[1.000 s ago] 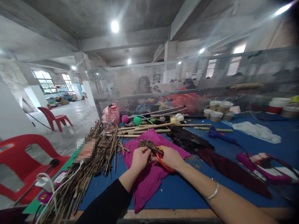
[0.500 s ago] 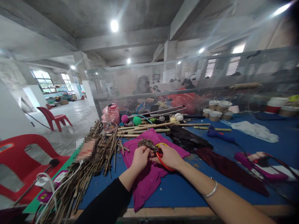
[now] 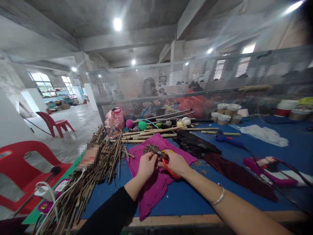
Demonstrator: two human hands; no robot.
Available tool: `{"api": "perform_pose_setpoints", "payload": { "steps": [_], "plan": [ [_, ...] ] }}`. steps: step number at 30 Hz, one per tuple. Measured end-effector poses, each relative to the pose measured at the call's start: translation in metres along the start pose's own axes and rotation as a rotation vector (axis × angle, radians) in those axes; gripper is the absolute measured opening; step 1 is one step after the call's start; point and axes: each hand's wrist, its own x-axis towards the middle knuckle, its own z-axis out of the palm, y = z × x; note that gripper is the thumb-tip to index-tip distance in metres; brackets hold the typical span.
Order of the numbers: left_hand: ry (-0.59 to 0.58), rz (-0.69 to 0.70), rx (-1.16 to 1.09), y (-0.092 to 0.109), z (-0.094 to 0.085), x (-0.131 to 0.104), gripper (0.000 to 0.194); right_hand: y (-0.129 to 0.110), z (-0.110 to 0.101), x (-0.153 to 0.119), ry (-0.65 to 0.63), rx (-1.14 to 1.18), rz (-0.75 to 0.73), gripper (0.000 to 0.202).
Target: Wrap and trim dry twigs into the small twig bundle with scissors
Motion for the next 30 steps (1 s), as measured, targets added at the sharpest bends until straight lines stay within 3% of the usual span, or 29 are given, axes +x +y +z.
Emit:
{"api": "perform_pose_setpoints", "payload": {
  "steps": [6,14,22,30],
  "plan": [
    [-0.056,-0.023,-0.011,0.0066,0.0044,-0.0048,0.027,0.0002,0.0028,-0.0002,0.052,-0.056,-0.032,0.043],
    [-0.070,-0.010,-0.069,0.0010,0.0034,-0.0024,0.026,0.0004,0.0012,-0.0010,0.013,-0.064,0.020,0.043],
    [0.019,-0.025,0.053,0.0017,-0.0011,-0.0006,0.028,0.0004,-0.0009,0.0010,-0.016,-0.123,0.030,0.039],
    [0.078,0.004,0.078,0.0073,-0.0021,-0.0009,0.021,-0.0071,-0.0047,-0.0009,0.053,-0.142,-0.010,0.046]
  ]
}}
